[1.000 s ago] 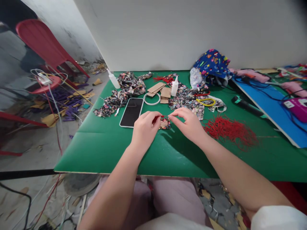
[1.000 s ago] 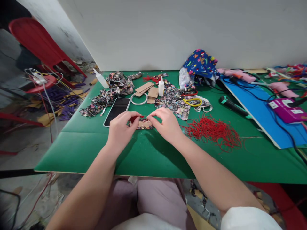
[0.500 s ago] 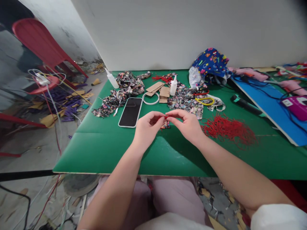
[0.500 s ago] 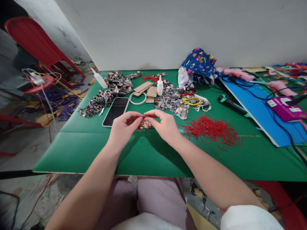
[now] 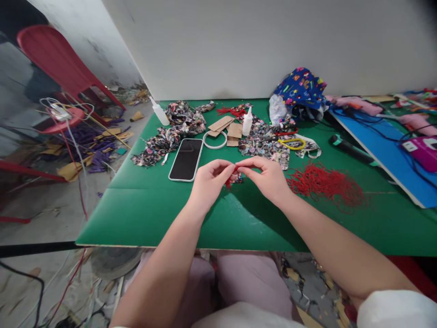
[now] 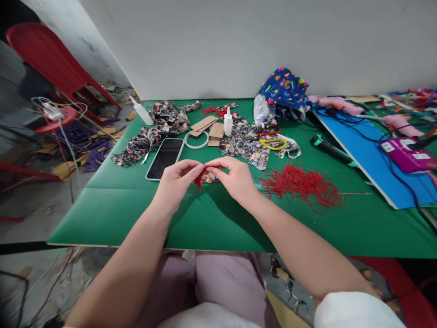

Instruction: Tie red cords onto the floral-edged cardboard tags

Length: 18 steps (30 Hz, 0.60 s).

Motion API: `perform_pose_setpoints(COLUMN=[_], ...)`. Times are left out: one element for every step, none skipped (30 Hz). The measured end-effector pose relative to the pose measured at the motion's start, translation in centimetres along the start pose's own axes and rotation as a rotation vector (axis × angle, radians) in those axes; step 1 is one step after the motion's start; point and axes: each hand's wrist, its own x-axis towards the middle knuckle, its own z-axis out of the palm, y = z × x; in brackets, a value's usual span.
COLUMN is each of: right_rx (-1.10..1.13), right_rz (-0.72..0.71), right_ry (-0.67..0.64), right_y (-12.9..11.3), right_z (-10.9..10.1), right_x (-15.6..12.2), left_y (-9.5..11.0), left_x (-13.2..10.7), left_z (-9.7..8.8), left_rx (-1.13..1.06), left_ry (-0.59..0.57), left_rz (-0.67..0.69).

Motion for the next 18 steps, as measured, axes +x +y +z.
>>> perform_pose_setpoints(right_rx=[-0.007,-0.013,-0.019,-0.024,-0.027,-0.030,-0.032,-0.033,-0.033,-0.033,-0.032,-0.030,-0.028,-0.025,-0.022,-0.020,-0.018,-0.016], right_rz=[-0.009,-0.019,-0.027,-0.034,-0.038,-0.038,-0.036,-0.030,-0.022,-0.014,-0.007,-0.002,0.001,0.004,0.007,0.008,0.009,0.010], right_ry=[0.002,0.004,0.004,0.004,0.004,0.003,0.001,0.000,-0.002,-0.004,-0.005,-0.005,-0.006,-0.006,-0.006,-0.005,-0.005,-0.005], right_y=[0.06,0.13,0.19,0.23,0.26,0.26,0.25,0.22,0.19,0.15,0.12,0.08,0.06,0.05,0.04,0.03,0.03,0.04], right_z=[0.00,0.01,0.01,0.01,0.01,0.01,0.00,0.00,-0.01,-0.01,-0.01,0.00,0.01,0.03,0.04,0.06,0.06,0.06], right_x=[0.01,0.01,0.01,0.00,-0.01,-0.02,-0.04,-0.06,-0.09,-0.11,-0.13,-0.14,-0.15,-0.16,-0.16,-0.16,-0.16,-0.16], left_y=[-0.01,-0.02,-0.03,-0.03,-0.03,-0.02,-0.01,0.01,0.02,0.04,0.05,0.06,0.06,0.06,0.07,0.07,0.09,0.11], left_x=[0.02,0.04,0.05,0.06,0.06,0.06,0.06,0.05,0.05,0.05,0.05,0.05,0.05,0.04,0.03,0.02,0.01,0.00], left_z=[0.00,0.01,0.02,0.02,0.03,0.04,0.05,0.05,0.06,0.06,0.07,0.07,0.07,0.07,0.07,0.07,0.08,0.09], left_rx=[-0.005,-0.008,-0.011,-0.014,-0.018,-0.021,-0.022,-0.021,-0.021,-0.024,-0.030,-0.037,-0.044,-0.048,-0.051,-0.052,-0.053,-0.056], left_ry=[0.000,-0.001,-0.001,-0.001,0.002,0.006,0.010,0.014,0.018,0.019,0.018,0.017,0.016,0.016,0.017,0.016,0.013,0.008], left_rz=[-0.004,-0.007,-0.011,-0.016,-0.021,-0.027,-0.031,-0.034,-0.034,-0.034,-0.033,-0.032,-0.032,-0.033,-0.035,-0.039,-0.043,-0.047])
